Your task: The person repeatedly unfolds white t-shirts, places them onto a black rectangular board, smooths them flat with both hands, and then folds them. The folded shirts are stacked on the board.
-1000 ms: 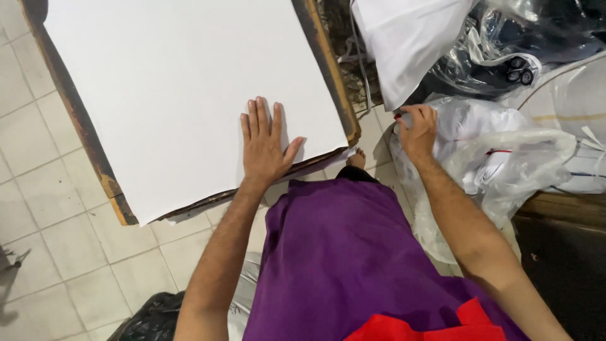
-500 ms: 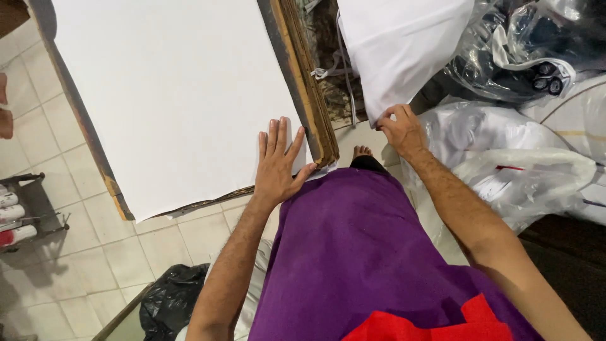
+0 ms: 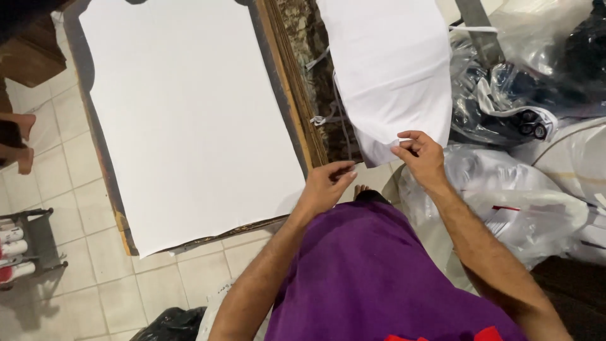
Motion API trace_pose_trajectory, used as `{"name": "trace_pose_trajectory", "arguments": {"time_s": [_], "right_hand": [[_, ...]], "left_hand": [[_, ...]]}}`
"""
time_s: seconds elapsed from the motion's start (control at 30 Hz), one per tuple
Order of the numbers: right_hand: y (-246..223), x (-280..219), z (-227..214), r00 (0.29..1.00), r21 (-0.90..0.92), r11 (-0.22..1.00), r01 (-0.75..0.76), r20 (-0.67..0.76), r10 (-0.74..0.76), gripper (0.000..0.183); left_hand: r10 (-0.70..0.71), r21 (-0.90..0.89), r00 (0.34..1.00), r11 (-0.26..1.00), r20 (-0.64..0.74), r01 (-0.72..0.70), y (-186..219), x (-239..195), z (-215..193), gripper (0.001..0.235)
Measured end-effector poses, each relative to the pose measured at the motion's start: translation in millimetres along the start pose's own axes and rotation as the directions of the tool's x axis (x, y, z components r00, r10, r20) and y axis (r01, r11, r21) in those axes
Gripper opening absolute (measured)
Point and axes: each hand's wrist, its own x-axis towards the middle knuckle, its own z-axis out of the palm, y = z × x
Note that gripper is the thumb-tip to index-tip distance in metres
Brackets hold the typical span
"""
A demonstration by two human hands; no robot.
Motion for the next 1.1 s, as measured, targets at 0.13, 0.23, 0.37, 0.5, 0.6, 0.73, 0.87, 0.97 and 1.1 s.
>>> {"name": "trace_pose_trajectory", "arguments": {"time_s": [0.13, 0.23, 0.37, 0.5, 0.6, 0.73, 0.87, 0.97, 1.1], "right_hand": [[-39.5, -11.3, 7.5, 0.999, 0.113, 0.993, -0.045, -0.022, 0.048, 0.041], [-48.7, -20.5, 12.8, 0.996, 0.17, 0.982, -0.081, -0.025, 0.086, 0.042], [-46.7, -22.3, 19.0, 0.992, 0.217, 0.968, -0.124, -0.008, 0.129, 0.04], [-23.6, -12.0, 13.1, 0.985, 0.297, 0.941, -0.165, -0.003, 0.173, 0.033], [-16.8, -8.9, 6.7, 0.982, 0.394, 0.9, -0.185, 0.037, 0.185, 0.025], [-37.7, -0.4, -11.9, 0.99, 0.364, 0.924, -0.114, -0.031, 0.135, 0.021], [-80.2, -2.0, -14.9, 0.997, 0.247, 0.968, -0.054, -0.041, 0.066, 0.024], [-68.8, -1.4, -4.8, 0.999, 0.23, 0.972, -0.054, 0.012, 0.052, 0.027], [-83.7, -6.5, 5.8, 0.998, 0.222, 0.973, -0.068, 0.029, 0.063, 0.028]], "left_hand": [[-0.138, -0.515, 0.976, 0.832, 0.17, 0.208, 25.9, 21.1, 32.4, 0.05], [-0.146, -0.685, 0.977, 0.697, 0.154, 0.213, 44.5, 25.9, 46.1, 0.042], [-0.08, -0.647, 0.997, 0.759, 0.013, 0.069, 32.6, 40.5, 60.6, 0.027], [-0.038, -0.621, 0.999, 0.784, -0.033, 0.009, 67.9, 22.8, 46.8, 0.03], [-0.085, -0.639, 0.996, 0.768, -0.028, 0.048, 40.7, 29.4, 51.4, 0.025], [-0.045, -0.007, 0.998, 0.999, -0.034, 0.044, 21.8, 32.1, 38.6, 0.015], [0.033, -0.29, 0.996, 0.955, -0.087, -0.057, 30.4, 32.8, 43.4, 0.026], [-0.094, -0.706, 0.995, 0.702, 0.039, 0.094, 92.6, 19.6, 36.4, 0.036], [-0.099, -0.591, 0.994, 0.804, -0.039, 0.057, 73.6, 40.1, 45.0, 0.023]]}}
